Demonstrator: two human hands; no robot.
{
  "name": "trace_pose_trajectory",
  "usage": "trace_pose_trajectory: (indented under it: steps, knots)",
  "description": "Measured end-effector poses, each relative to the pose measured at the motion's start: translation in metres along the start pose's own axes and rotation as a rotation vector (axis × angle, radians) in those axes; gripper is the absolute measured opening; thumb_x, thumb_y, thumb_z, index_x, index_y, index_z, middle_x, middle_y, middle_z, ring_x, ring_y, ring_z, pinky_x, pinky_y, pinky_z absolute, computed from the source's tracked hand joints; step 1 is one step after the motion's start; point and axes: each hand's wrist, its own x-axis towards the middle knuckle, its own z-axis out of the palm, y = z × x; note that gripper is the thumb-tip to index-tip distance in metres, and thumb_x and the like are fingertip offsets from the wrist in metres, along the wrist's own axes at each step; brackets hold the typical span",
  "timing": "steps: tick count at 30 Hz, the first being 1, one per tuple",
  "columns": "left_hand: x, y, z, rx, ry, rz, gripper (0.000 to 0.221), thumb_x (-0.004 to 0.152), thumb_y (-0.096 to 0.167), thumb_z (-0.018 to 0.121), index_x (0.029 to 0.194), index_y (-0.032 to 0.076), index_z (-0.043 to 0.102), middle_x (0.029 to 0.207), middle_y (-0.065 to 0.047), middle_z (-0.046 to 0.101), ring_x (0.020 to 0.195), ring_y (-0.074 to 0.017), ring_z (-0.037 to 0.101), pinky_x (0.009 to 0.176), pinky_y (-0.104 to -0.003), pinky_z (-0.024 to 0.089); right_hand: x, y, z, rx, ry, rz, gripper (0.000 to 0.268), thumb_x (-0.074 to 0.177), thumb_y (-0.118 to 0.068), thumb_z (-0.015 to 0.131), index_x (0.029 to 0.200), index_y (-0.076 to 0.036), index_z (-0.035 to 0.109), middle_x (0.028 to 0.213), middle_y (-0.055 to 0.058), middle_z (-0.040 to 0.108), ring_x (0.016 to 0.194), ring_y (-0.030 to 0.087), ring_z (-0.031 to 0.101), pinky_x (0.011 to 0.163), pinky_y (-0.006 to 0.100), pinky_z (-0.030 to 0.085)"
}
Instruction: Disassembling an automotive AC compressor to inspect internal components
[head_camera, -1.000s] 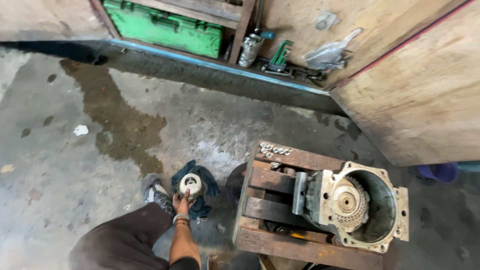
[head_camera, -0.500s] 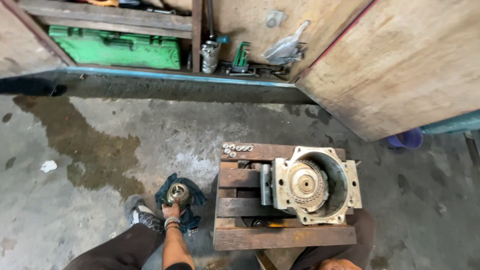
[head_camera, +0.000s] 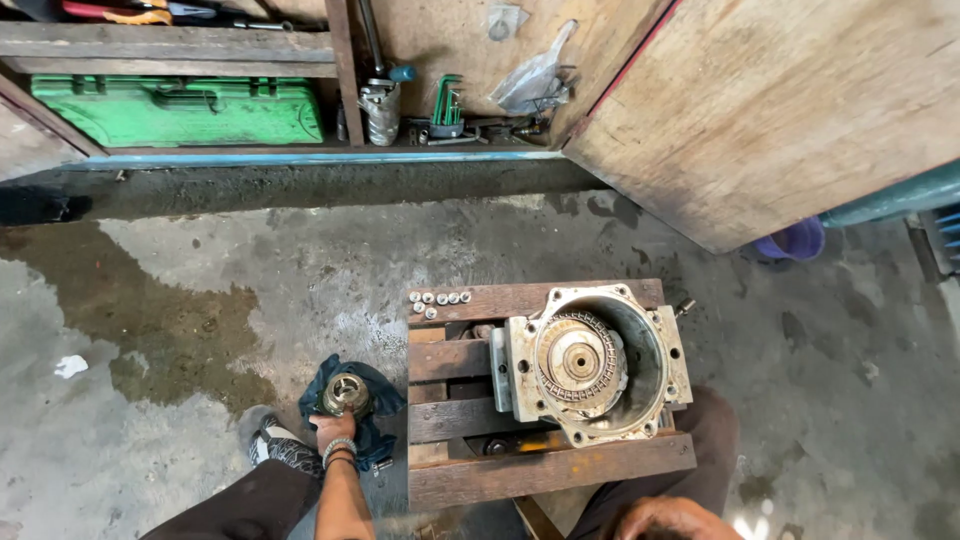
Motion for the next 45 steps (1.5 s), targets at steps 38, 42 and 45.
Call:
trace_pose_trajectory:
  steps: [38,42,45]
  knots:
    - [-0.011,0.005,-0.003,0.31,0.172,0.311,0.089,0.079,0.044,0.071,0.153,0.012,0.034,0.146,-0.028,0.037,0.116,-0.0414,0.059,0.091,-0.048,0.055,0.178,-0.27,-0.017,-1.651,0.041,0.071,0.012,0.079,-0.021,0.063,0.085,-0.012,0.07,0.098,0.004,0.069,0.1,0.031,0.062,0.096,0.049,0.042]
    - [-0.01,0.002,-0.002,0.258,0.199,0.321,0.086,0.079,0.045,0.072,0.149,0.01,0.037,0.143,-0.03,0.04,0.112,-0.0446,0.06,0.089,-0.051,0.057,0.18,-0.271,-0.021,-1.658,-0.013,0.041,0.012,0.077,-0.021,0.068,0.082,-0.01,0.07,0.096,0.006,0.069,0.093,0.033,0.064,0.091,0.049,0.046]
    - [-0.013,0.0,-0.003,0.209,0.212,0.325,0.082,0.078,0.046,0.072,0.145,0.01,0.041,0.137,-0.029,0.042,0.11,-0.046,0.06,0.089,-0.052,0.056,0.18,-0.273,-0.023,-1.619,-0.028,-0.015,0.015,0.074,-0.022,0.07,0.082,-0.009,0.068,0.094,0.007,0.069,0.089,0.036,0.063,0.085,0.049,0.049]
